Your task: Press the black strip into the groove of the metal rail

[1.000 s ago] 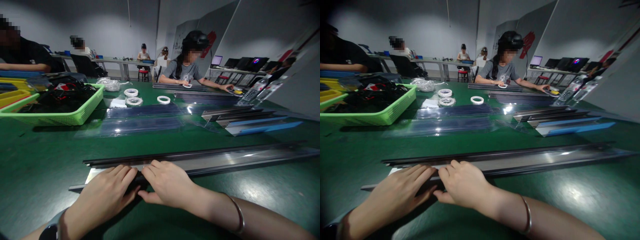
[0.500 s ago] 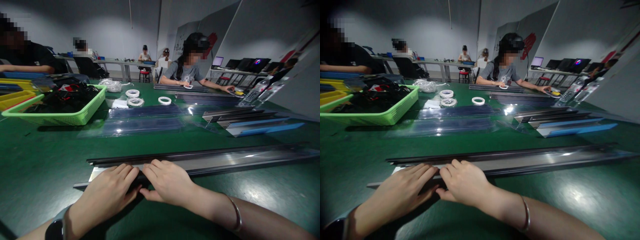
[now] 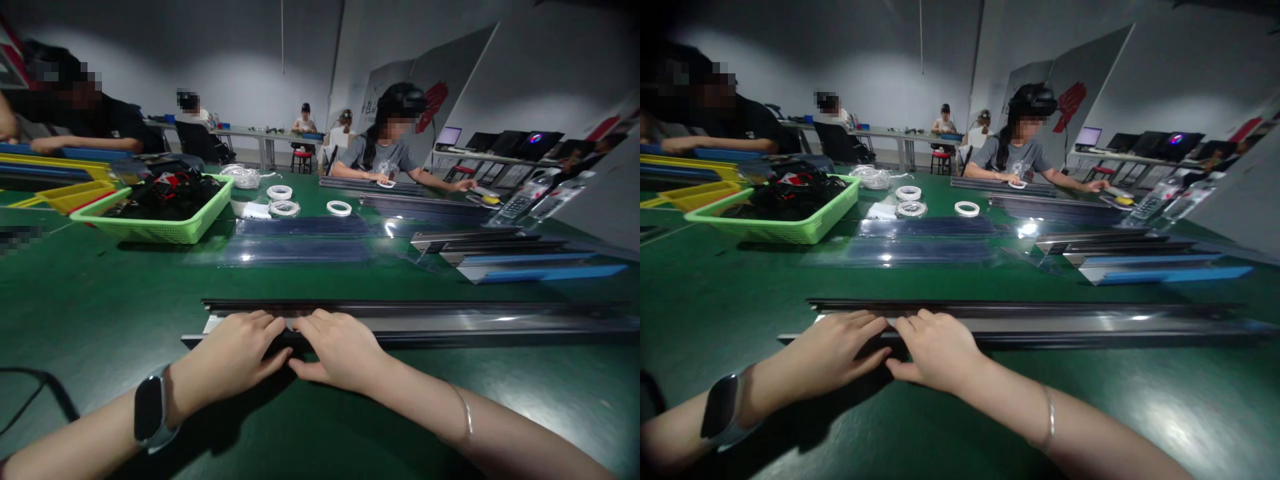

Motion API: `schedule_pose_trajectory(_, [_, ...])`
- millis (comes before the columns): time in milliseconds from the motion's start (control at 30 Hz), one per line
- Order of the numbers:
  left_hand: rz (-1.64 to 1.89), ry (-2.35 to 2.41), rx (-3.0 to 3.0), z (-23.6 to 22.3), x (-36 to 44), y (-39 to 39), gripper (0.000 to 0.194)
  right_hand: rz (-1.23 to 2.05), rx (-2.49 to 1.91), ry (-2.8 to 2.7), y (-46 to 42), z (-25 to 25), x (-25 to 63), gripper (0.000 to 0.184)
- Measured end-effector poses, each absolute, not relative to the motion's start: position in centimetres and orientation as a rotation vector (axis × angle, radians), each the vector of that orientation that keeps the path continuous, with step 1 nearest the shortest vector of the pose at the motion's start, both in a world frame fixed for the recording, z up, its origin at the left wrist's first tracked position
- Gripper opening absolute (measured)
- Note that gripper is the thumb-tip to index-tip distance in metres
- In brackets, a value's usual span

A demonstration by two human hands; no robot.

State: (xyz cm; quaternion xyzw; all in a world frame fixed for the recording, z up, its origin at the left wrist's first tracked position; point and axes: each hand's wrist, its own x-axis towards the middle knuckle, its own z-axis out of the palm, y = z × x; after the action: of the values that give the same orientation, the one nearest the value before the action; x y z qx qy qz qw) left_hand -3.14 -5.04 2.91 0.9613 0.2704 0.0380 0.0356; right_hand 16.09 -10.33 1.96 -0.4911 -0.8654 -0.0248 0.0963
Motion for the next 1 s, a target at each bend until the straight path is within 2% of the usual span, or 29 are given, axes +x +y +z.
schedule_pose_trajectory(167, [0.033, 0.808, 2.774, 4.9, -4.4, -4.3, 0.032, 0.028, -1.531, -2.524, -10.8, 2.6, 16.3, 0.048])
schedule_pose_trajectory(833, [0.081, 0.751, 2.807, 4.4, -5.1, -4.2, 0.03, 0.053, -1.455, -2.715, -10.2, 4.9, 15.0, 0.038])
schedule_pose_trajectory(1000, [0.179, 0.825, 2.851, 4.0, -5.4, -4.5, 0.029, 0.063, -1.362, -2.691, -9.5, 4.1, 13.2, 0.034])
